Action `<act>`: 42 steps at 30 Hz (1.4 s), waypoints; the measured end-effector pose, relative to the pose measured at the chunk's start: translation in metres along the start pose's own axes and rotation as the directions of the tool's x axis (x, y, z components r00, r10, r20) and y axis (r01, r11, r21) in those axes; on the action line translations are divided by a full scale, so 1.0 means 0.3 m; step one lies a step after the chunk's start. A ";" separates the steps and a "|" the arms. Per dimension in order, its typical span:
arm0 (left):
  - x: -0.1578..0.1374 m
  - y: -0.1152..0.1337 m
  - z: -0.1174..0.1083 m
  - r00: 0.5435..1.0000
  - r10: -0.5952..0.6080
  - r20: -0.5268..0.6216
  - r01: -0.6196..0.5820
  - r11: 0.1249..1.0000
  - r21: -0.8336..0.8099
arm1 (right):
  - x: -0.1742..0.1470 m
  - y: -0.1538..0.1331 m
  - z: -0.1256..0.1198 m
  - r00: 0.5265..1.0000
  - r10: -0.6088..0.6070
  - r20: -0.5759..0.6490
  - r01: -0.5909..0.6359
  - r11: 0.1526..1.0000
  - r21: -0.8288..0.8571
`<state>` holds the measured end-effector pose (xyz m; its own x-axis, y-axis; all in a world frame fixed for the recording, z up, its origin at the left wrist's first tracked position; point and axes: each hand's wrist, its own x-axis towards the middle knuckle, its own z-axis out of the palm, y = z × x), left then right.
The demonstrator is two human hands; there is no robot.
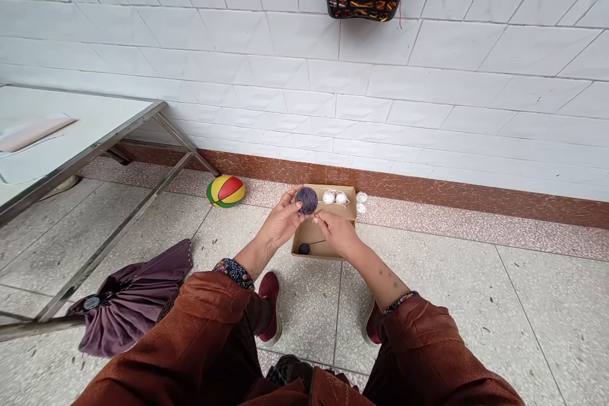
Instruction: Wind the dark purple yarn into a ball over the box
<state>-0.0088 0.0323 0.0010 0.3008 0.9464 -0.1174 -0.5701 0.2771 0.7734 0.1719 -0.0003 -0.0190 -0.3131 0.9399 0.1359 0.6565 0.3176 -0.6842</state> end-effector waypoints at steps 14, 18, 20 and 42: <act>0.001 -0.047 -0.001 0.991 0.135 -0.014 -0.126 0.956 0.266 | -0.009 -0.058 -0.081 0.948 -0.284 -0.143 0.280 0.959 -0.050; -0.017 -0.052 0.010 0.997 0.019 0.074 -0.038 0.964 0.264 | 0.011 -0.019 -0.124 0.936 -0.195 -0.294 0.197 0.980 -0.024; -0.027 -0.048 0.017 0.986 -0.076 0.149 0.037 0.967 0.252 | 0.022 0.006 -0.124 0.936 -0.134 -0.325 0.144 0.990 0.006; -0.020 -0.023 0.027 0.998 -0.042 -0.051 0.040 0.998 -0.044 | -0.003 0.007 0.003 0.991 -0.097 0.095 0.110 0.983 -0.144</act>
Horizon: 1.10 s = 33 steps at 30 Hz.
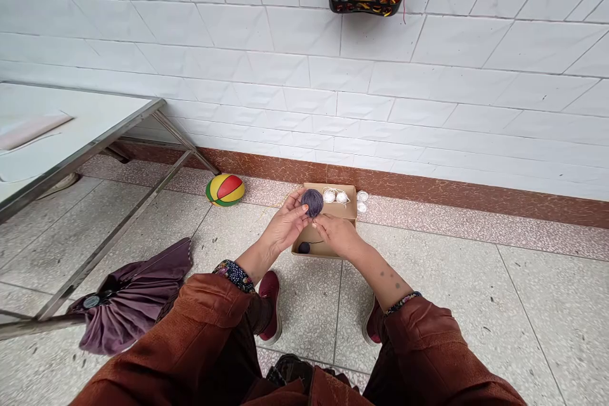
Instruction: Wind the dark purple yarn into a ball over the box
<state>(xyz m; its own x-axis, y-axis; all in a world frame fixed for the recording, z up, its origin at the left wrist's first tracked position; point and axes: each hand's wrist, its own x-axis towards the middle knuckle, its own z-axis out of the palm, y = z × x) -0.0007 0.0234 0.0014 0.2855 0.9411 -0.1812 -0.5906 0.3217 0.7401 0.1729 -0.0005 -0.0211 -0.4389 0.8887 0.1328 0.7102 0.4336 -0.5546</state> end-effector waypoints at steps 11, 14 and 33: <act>-0.006 -0.021 -0.005 0.998 -0.006 0.068 -0.010 0.973 0.232 | 0.000 -0.002 -0.107 0.962 -0.092 -0.256 0.102 0.994 0.027; -0.024 -0.013 0.004 0.981 -0.126 0.149 0.086 0.964 0.251 | 0.002 0.018 -0.117 0.944 -0.049 -0.327 0.059 0.998 0.020; 0.031 0.014 -0.032 0.996 0.021 -0.088 -0.017 0.999 0.042 | -0.006 -0.019 -0.028 0.991 -0.099 -0.094 0.109 0.988 0.112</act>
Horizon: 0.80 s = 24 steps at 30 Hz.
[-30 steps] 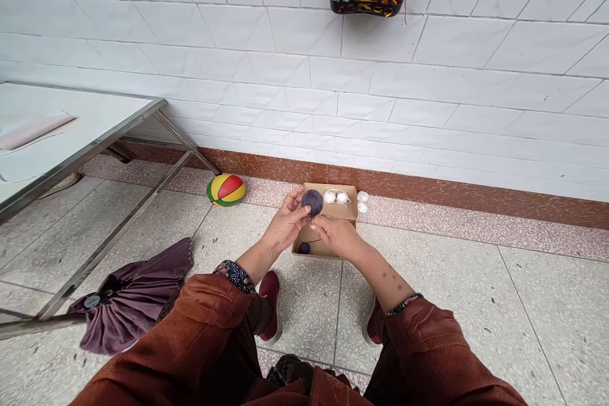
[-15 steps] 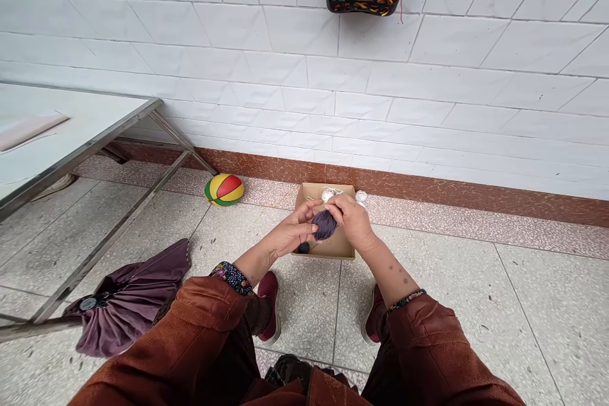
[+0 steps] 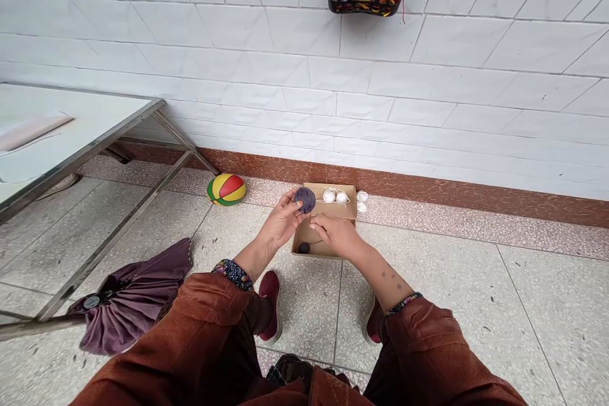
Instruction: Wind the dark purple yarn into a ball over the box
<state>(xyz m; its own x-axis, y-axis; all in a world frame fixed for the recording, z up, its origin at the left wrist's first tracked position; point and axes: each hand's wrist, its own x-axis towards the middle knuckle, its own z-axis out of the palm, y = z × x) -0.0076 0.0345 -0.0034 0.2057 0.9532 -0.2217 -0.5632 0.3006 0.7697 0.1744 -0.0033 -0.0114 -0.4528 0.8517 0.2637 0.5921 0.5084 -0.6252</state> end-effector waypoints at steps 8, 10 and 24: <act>-0.020 -0.033 0.005 0.996 0.005 0.088 -0.027 0.971 0.239 | 0.018 -0.032 -0.095 0.990 -0.035 -0.136 0.055 0.988 0.144; -0.030 -0.036 0.010 0.986 -0.047 0.162 -0.001 0.959 0.283 | 0.021 -0.016 -0.108 0.985 -0.008 -0.174 0.035 0.987 0.156; -0.061 -0.003 0.030 0.930 -0.065 0.361 0.053 0.998 0.045 | 0.023 0.056 -0.054 0.942 0.209 -0.264 -0.182 0.976 0.120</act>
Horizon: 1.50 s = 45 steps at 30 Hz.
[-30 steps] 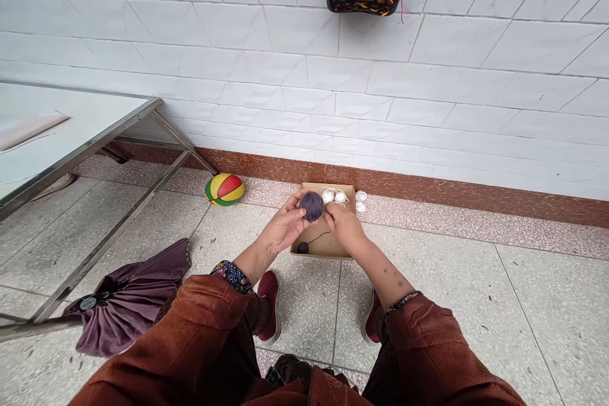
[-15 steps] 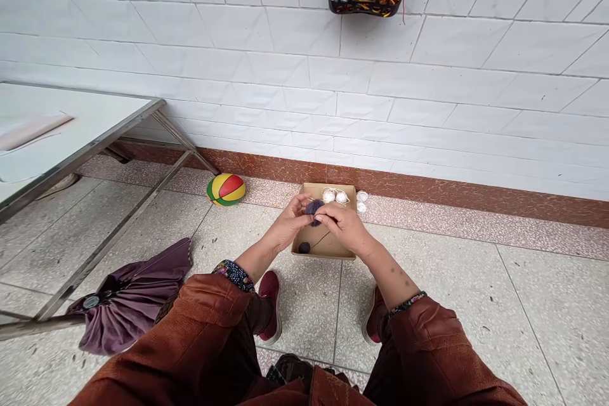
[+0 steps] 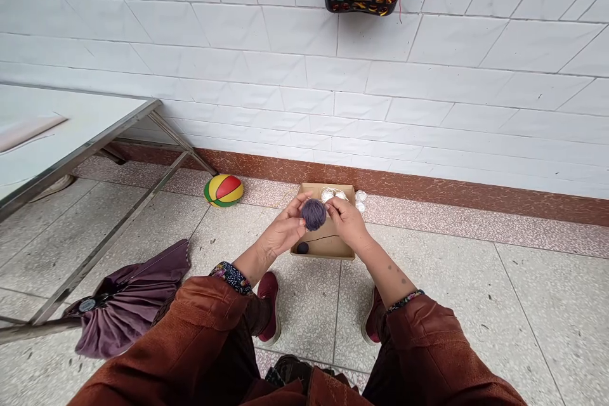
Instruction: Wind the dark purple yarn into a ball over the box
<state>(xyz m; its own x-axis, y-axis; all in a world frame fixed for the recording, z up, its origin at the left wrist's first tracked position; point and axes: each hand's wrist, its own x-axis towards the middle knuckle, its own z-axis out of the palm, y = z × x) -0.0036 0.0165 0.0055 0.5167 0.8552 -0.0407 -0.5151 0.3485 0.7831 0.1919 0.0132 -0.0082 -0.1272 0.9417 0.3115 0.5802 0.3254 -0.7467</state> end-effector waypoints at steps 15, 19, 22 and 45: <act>0.028 -0.042 -0.026 0.956 0.107 -0.271 -0.055 0.980 0.193 | -0.037 -0.090 -0.006 0.934 -0.283 0.219 0.295 0.955 -0.022; 0.020 -0.048 -0.022 0.979 0.036 -0.199 0.014 0.970 0.243 | -0.010 -0.053 -0.048 0.960 -0.259 0.106 0.273 0.950 -0.149; 0.010 -0.040 -0.013 0.996 -0.057 -0.068 0.071 0.970 0.231 | 0.004 -0.010 -0.061 0.978 -0.202 0.056 0.209 0.943 -0.260; 0.029 -0.038 -0.031 0.960 0.076 -0.268 0.014 0.949 0.316 | -0.027 -0.071 -0.023 0.945 -0.267 0.187 0.286 0.954 -0.087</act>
<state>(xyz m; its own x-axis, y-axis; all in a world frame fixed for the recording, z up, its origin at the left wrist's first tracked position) 0.0003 0.0235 -0.0097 0.2737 0.9506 -0.1462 -0.2652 0.2207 0.9386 0.1860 -0.0018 0.0093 -0.4253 0.8196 0.3839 0.5870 0.5727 -0.5723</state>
